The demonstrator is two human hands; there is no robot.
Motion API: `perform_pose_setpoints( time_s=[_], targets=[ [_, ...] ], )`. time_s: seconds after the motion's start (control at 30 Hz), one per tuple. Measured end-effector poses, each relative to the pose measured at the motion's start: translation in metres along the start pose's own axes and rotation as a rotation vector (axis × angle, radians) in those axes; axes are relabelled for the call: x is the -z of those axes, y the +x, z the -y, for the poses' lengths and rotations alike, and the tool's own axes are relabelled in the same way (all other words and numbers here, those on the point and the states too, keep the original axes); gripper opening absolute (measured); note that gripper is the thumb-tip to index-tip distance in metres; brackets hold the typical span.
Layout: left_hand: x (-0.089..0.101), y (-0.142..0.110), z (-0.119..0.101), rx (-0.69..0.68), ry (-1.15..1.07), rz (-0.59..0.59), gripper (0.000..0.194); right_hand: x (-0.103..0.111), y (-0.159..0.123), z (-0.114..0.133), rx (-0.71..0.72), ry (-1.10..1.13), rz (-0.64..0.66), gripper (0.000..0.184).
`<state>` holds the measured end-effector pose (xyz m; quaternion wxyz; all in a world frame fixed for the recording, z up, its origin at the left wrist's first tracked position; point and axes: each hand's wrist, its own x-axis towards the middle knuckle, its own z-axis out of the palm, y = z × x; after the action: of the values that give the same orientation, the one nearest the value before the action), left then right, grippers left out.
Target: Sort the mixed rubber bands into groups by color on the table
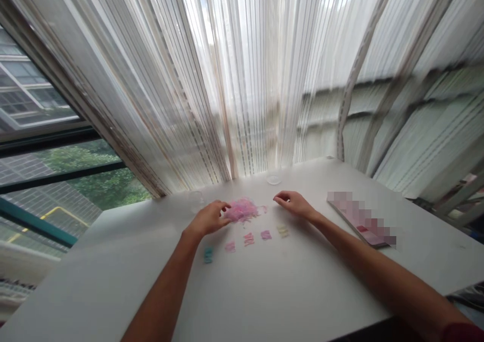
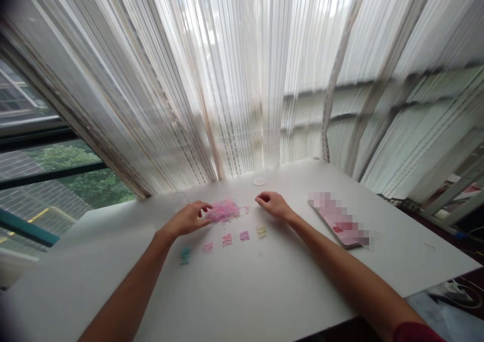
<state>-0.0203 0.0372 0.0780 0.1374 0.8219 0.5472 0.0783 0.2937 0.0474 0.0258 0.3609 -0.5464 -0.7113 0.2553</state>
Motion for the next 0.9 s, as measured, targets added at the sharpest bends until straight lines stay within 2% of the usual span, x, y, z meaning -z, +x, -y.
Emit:
perform_pose_setpoints(
  time_s=[0.1, 0.3, 0.6, 0.8, 0.9],
  targets=[
    [-0.005, 0.005, 0.006, 0.003, -0.054, 0.058, 0.037, -0.007, -0.002, -0.006, -0.005, 0.022, -0.105, 0.033],
    [-0.01, 0.009, 0.002, -0.019, -0.091, 0.054, 0.019, -0.01, -0.018, -0.005, 0.032, 0.021, -0.073, 0.033],
    [0.004, 0.008, -0.003, 0.021, -0.159, 0.074, 0.021, -0.009, -0.025, -0.006, 0.016, 0.029, -0.012, 0.033],
    [0.003, 0.007, 0.0, 0.067, -0.219, 0.037, 0.021, -0.01, -0.03, -0.009, -0.003, 0.048, 0.008, 0.034],
    [0.0, 0.008, 0.0, 0.089, -0.253, 0.062, 0.019, -0.01, -0.032, -0.012, -0.02, 0.04, -0.001, 0.037]
  ],
)
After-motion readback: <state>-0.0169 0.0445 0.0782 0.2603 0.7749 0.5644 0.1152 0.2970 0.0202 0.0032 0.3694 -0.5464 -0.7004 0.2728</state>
